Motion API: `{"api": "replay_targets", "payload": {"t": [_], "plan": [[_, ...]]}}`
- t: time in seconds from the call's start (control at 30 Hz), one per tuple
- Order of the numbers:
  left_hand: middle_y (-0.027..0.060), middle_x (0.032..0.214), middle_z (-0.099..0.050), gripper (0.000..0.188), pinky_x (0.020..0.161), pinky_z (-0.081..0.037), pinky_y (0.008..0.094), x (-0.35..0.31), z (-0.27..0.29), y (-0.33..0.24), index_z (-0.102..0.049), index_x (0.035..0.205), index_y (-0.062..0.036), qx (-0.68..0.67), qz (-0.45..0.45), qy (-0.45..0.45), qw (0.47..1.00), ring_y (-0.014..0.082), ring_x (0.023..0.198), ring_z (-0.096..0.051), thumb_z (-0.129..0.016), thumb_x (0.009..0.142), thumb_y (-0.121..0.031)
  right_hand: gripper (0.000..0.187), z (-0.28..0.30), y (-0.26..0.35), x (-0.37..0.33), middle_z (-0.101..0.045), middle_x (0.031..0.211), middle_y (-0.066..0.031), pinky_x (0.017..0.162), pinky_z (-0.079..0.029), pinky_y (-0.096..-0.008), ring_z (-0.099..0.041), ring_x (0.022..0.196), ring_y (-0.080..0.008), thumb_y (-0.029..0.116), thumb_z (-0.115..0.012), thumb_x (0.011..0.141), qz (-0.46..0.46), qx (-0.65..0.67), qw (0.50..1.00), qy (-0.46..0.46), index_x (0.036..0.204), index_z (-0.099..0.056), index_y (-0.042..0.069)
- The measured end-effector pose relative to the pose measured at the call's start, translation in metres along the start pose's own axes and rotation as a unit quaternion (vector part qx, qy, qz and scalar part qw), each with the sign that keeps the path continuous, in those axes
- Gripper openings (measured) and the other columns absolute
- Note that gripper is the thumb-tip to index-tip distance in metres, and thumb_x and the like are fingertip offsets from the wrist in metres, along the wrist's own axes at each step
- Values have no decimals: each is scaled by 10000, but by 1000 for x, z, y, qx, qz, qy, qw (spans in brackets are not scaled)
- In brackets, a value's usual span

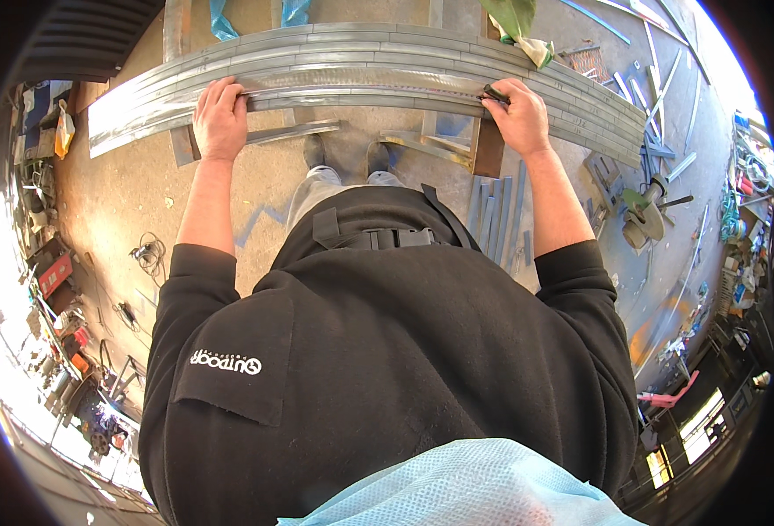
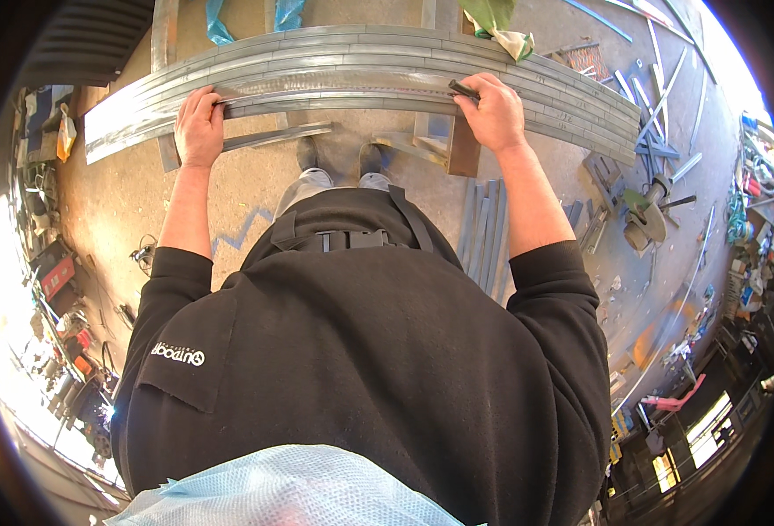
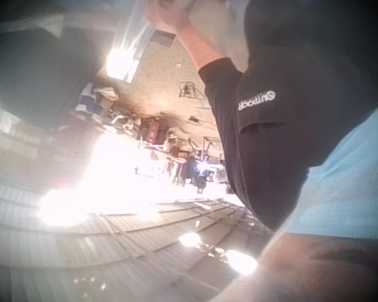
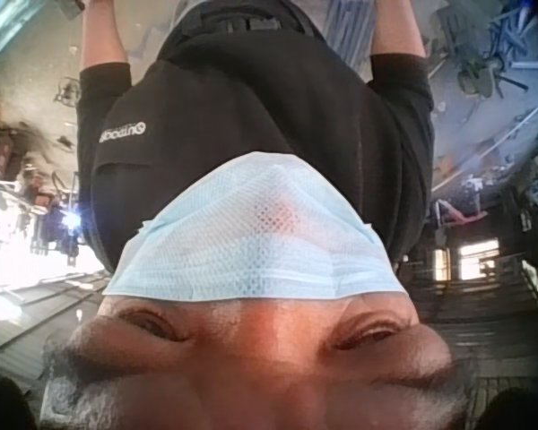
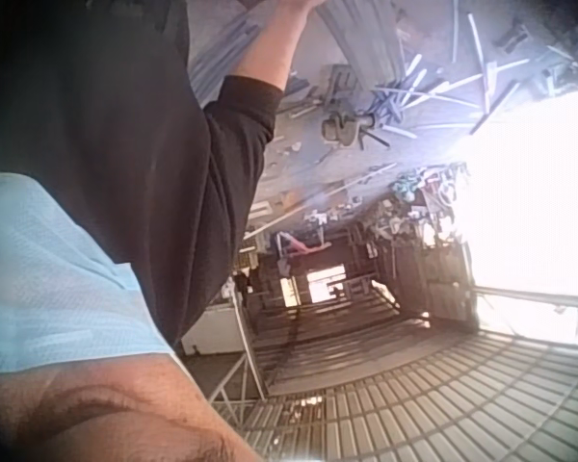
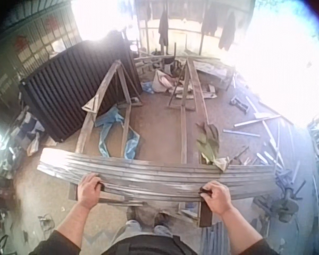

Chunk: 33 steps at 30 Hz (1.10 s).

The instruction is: The person uses a speed square and marker to draw lines on a stack of corrugated metal sheets. They then measure the sheets with a tape measure and mark additional points. The person handles the metal sheets and tools throughout the process.

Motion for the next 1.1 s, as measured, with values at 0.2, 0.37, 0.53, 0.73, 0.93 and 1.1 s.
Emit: {"api": "replay_targets", "payload": {"t": [0.2,0.37,0.53,0.73,0.93,1.1], "plan": [[53,1354,-740,152,1134,-495,477,0,3,-2,-749,1115,-126,-4,-5,0,1000,338,1345,-632,-750,967,-158,114,-1,5,-4,-760,1050,-26,840,-581,-420,-736,955,-318,169,-808,907,22,-10,999,-21,1012,-785,131],[56,1357,-739,146,1135,-495,477,0,2,-2,-749,1111,-125,-6,-2,3,1000,341,1342,-632,-748,969,-157,211,-1,8,-3,-746,1039,-23,836,-582,-422,-733,951,-316,169,-809,902,16,-12,1000,-11,1106,-759,149],[56,1359,-738,143,1133,-496,478,-1,3,-1,-751,1107,-126,-5,-6,1,1000,346,1339,-631,-748,968,-157,392,-2,8,3,-733,1102,-40,879,-583,-426,-729,998,-303,191,-820,894,24,-30,999,25,1276,-739,155],[59,1352,-738,146,1128,-497,481,-1,3,-1,-753,1107,-126,-9,-9,-2,1000,347,1331,-632,-748,963,-152,411,-3,5,5,-729,1118,-48,900,-582,-429,-727,1029,-291,208,-833,888,5,-38,998,53,1284,-745,142],[63,1346,-739,149,1125,-497,481,1,4,-3,-752,1108,-123,-5,-6,3,1000,341,1320,-637,-745,961,-148,395,-3,4,9,-735,1118,-57,929,-576,-442,-722,1053,-308,213,-837,885,0,-40,997,66,1263,-746,143],[61,1355,-737,150,1135,-494,476,1,4,-4,-750,1115,-119,8,1,15,1000,335,1327,-636,-741,970,-155,386,-3,4,11,-744,1129,-70,947,-568,-455,-717,1073,-329,209,-836,885,-16,-40,996,75,1254,-744,142]]}}
Point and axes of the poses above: each hand's wrist, its own x-axis towards the middle knuckle, its own z-axis out of the back of the hand, y = z × x, the point moved 4 cm from there along x, towards the middle knuckle
